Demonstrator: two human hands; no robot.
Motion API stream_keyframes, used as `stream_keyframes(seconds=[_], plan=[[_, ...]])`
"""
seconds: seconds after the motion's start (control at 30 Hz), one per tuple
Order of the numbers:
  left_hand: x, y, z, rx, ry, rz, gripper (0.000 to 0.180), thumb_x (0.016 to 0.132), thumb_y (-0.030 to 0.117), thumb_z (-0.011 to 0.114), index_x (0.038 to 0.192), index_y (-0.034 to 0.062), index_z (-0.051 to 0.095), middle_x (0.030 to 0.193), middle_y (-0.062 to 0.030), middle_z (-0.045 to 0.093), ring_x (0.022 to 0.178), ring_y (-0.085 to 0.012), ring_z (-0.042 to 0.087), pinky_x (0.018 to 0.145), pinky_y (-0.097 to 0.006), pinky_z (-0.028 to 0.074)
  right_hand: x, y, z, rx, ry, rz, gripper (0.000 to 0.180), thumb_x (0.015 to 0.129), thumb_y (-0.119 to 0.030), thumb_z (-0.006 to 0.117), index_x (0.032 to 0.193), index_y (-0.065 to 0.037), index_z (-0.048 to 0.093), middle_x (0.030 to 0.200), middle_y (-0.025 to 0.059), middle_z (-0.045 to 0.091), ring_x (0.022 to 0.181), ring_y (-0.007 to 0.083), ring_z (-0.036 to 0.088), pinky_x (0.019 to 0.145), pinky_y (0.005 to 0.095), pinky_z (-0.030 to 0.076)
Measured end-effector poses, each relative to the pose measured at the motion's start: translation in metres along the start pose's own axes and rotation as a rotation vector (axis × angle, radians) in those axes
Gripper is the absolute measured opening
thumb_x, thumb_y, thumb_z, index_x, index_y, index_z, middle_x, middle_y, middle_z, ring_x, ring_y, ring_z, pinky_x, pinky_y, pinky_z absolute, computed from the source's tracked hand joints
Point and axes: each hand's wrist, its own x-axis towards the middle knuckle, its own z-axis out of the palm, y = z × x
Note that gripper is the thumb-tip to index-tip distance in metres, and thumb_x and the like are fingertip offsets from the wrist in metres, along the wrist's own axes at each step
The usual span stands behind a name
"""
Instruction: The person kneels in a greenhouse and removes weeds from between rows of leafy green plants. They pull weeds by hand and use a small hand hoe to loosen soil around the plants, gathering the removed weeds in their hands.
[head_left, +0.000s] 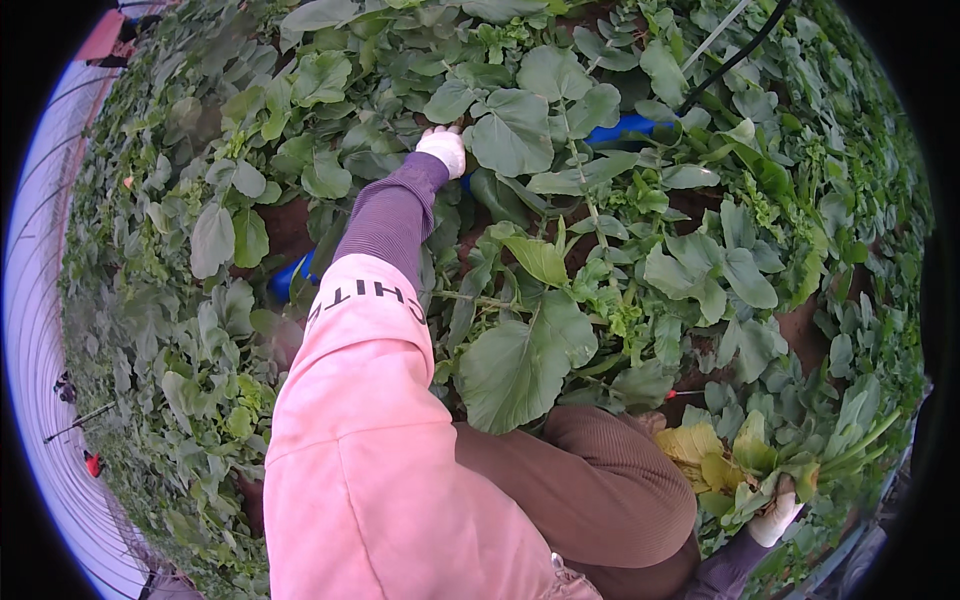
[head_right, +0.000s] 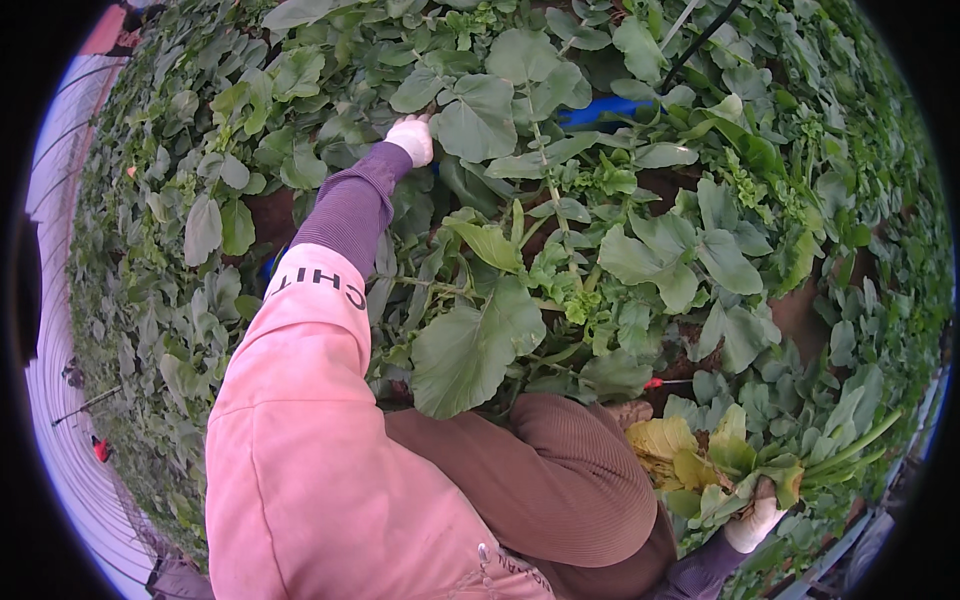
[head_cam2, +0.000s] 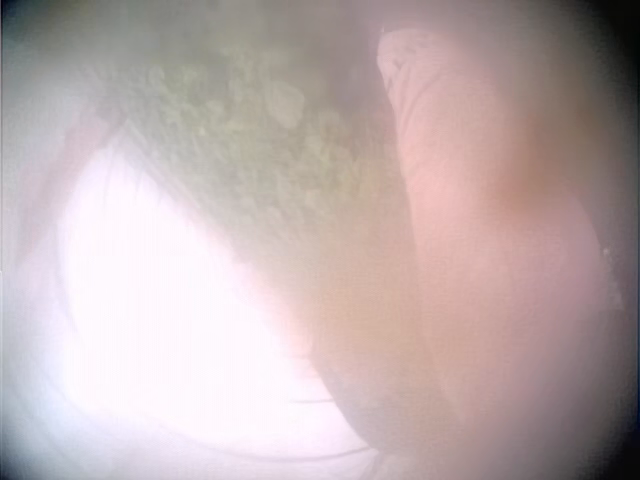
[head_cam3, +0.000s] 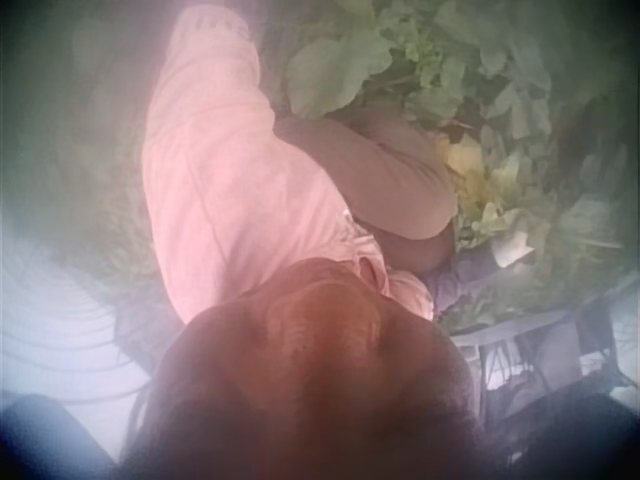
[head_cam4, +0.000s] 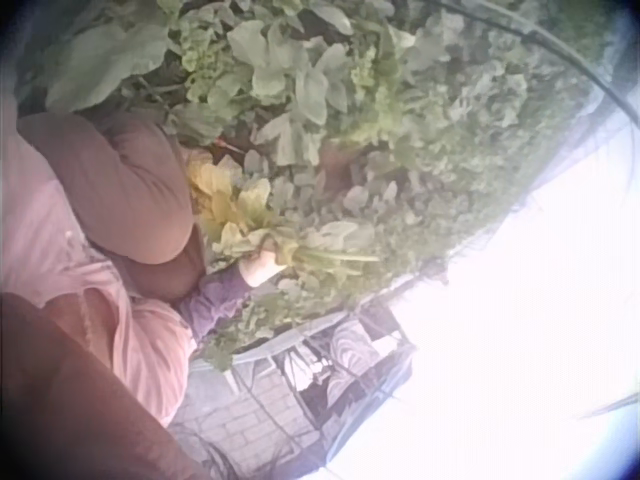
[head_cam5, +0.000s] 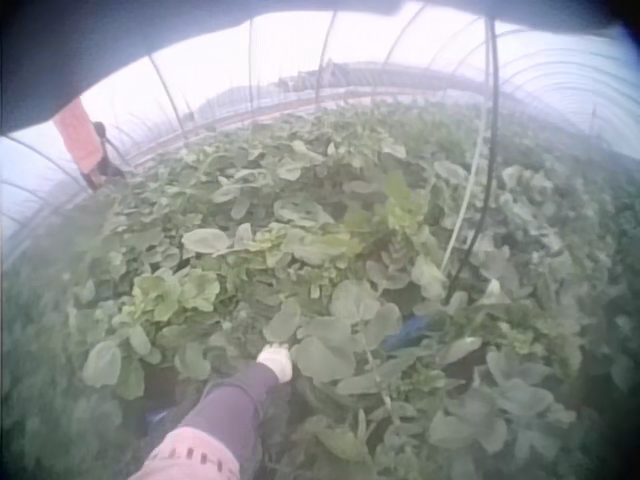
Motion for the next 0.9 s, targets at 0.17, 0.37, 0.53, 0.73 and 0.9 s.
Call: stream_keyframes(seconds=[0.17,0.37,0.53,0.73,0.9], plan=[[0.004,-0.006,0.041,-0.206,0.080,0.018,0.024,0.067,0.014,0.054,0.087,0.0047,0.065,0.092,-0.0193,0.063,0.085,-0.0349,0.059,0.077,-0.042,0.048,0.004,0.002,0.006,0.026,-0.025,0.055,0.049,0.081,-0.010,0.054,0.127,0.002,0.041,0.117,0.0089,0.051,0.102,0.0179,0.051,0.089,0.0298,0.040],[0.087,-0.016,0.086,-0.422,0.456,-0.268,0.038,0.076,0.029,0.057,0.108,0.0084,0.059,0.108,-0.0140,0.060,0.101,-0.0322,0.056,0.086,-0.037,0.045,0.011,0.011,0.000,-0.081,-0.047,0.102,0.054,0.080,-0.014,0.055,0.128,0.002,0.038,0.121,0.0098,0.048,0.108,0.0200,0.048,0.095,0.0331,0.036],[0.129,0.017,0.117,-0.477,0.136,-0.382,0.040,0.079,0.044,0.054,0.105,0.0157,0.062,0.108,-0.0102,0.061,0.100,-0.0271,0.059,0.083,-0.035,0.047,0.010,0.018,-0.008,-0.018,-0.046,0.139,0.050,0.077,-0.011,0.058,0.123,0.004,0.043,0.115,0.0100,0.052,0.103,0.0197,0.052,0.092,0.0329,0.040],[0.112,0.042,0.089,-0.155,-0.045,-0.245,0.041,0.081,0.043,0.052,0.109,0.0145,0.061,0.113,-0.0075,0.060,0.103,-0.0245,0.057,0.085,-0.034,0.046,0.011,0.027,-0.017,0.028,-0.014,0.216,0.049,0.077,-0.014,0.059,0.121,0.003,0.045,0.115,0.0099,0.053,0.104,0.0202,0.052,0.093,0.0342,0.040],[0.076,0.031,0.082,-0.093,-0.102,-0.141,0.039,0.079,0.039,0.054,0.108,0.0135,0.061,0.111,-0.0092,0.060,0.102,-0.0255,0.057,0.085,-0.034,0.046,0.022,0.032,-0.009,-0.042,-0.030,0.194,0.047,0.075,-0.012,0.059,0.118,0.003,0.047,0.110,0.0089,0.054,0.096,0.0188,0.054,0.088,0.0315,0.041]])
